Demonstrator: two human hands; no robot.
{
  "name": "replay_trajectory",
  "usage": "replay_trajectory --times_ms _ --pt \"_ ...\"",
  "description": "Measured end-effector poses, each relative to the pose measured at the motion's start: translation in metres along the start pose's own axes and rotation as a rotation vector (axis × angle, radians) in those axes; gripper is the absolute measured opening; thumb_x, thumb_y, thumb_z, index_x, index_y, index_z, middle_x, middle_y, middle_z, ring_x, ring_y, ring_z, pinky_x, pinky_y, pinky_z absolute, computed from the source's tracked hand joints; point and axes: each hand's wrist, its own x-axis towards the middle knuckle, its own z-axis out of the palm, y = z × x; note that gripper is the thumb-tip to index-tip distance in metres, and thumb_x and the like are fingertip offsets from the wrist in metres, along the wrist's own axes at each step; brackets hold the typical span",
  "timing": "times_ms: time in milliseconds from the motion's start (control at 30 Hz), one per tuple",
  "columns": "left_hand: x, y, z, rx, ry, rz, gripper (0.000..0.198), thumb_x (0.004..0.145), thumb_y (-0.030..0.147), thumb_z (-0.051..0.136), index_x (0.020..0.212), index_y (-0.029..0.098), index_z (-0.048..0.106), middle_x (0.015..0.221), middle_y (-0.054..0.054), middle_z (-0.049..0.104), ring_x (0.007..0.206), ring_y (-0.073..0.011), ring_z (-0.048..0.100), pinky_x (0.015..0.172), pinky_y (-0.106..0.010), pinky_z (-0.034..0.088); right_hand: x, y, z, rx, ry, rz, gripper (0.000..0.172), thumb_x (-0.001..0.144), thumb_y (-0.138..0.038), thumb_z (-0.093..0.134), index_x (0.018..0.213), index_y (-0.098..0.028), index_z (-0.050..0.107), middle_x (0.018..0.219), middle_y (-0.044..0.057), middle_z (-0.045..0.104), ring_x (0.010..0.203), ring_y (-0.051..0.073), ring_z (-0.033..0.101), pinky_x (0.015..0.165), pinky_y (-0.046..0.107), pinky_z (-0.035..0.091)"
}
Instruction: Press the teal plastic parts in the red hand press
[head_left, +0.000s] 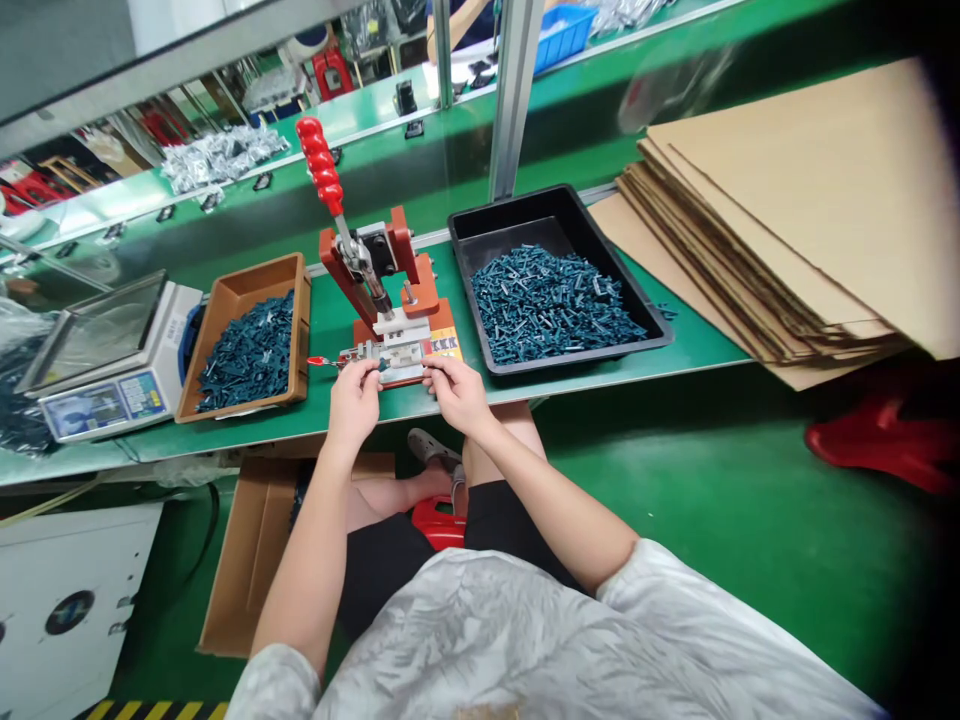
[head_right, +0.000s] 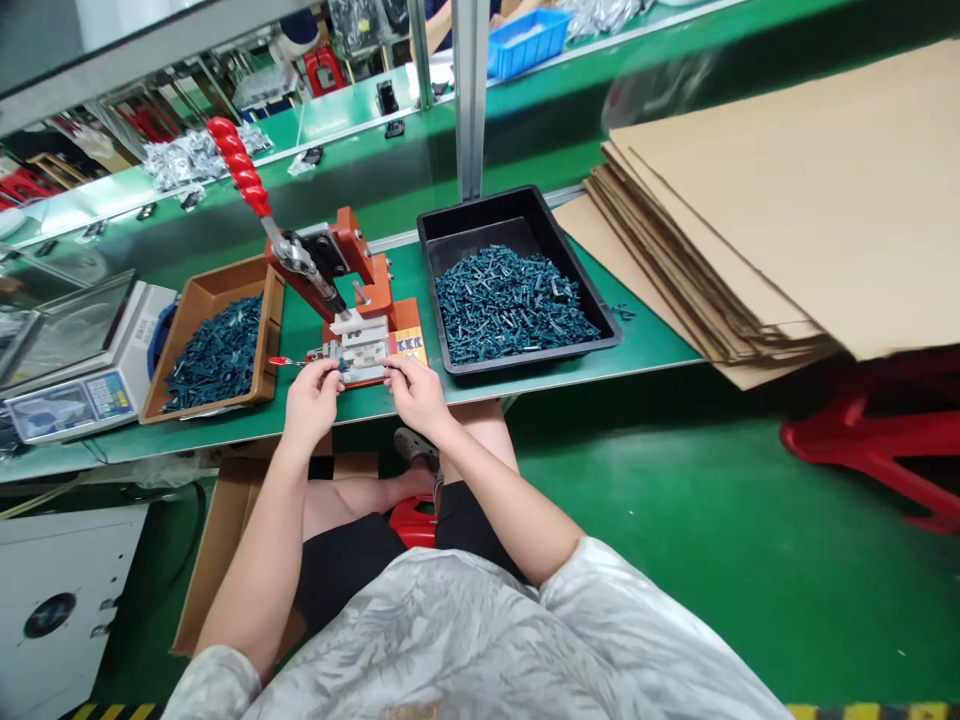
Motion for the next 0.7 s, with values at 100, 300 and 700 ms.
replay_trajectory --times_ms 100,300,700 --pt "0.011 0.01 -0.01 0.194 -0.036 0.133 0.031 0.093 0.024 0.052 0.116 0.017 0.071 0.107 -0.01 0.071 0.099 -0.023 0.068 0.095 -0.035 0.054 0.0 0.005 0.003 0.114 0.0 0.079 0.034 0.1 -0.046 0.055 0.121 -0.022 0.065 0.097 0.007 0.074 0.082 0.019 0.073 0.071 0.032 0.062" --pt "0.034 0.015 -0.009 0.332 -0.052 0.12 0.023 0.09 0.028 0.061 0.105 0.017 0.075 0.092 -0.008 0.071 0.085 -0.0232 0.063 0.086 -0.036 0.052 0.004 0.002 -0.001 -0.063 0.051 -0.033 0.021 0.098 -0.038 0.059 0.101 -0.023 0.073 0.103 0.007 0.074 0.099 0.023 0.07 0.093 0.04 0.059" --pt "0.049 0.012 0.02 0.54 -0.137 0.213 0.024 0.095 0.026 0.052 0.1 0.017 0.073 0.119 -0.017 0.065 0.115 -0.0361 0.056 0.098 -0.05 0.045 0.0 0.004 0.003 0.034 0.05 0.081 0.022 0.093 -0.041 0.061 0.103 -0.021 0.065 0.089 0.005 0.072 0.078 0.02 0.072 0.073 0.033 0.061"
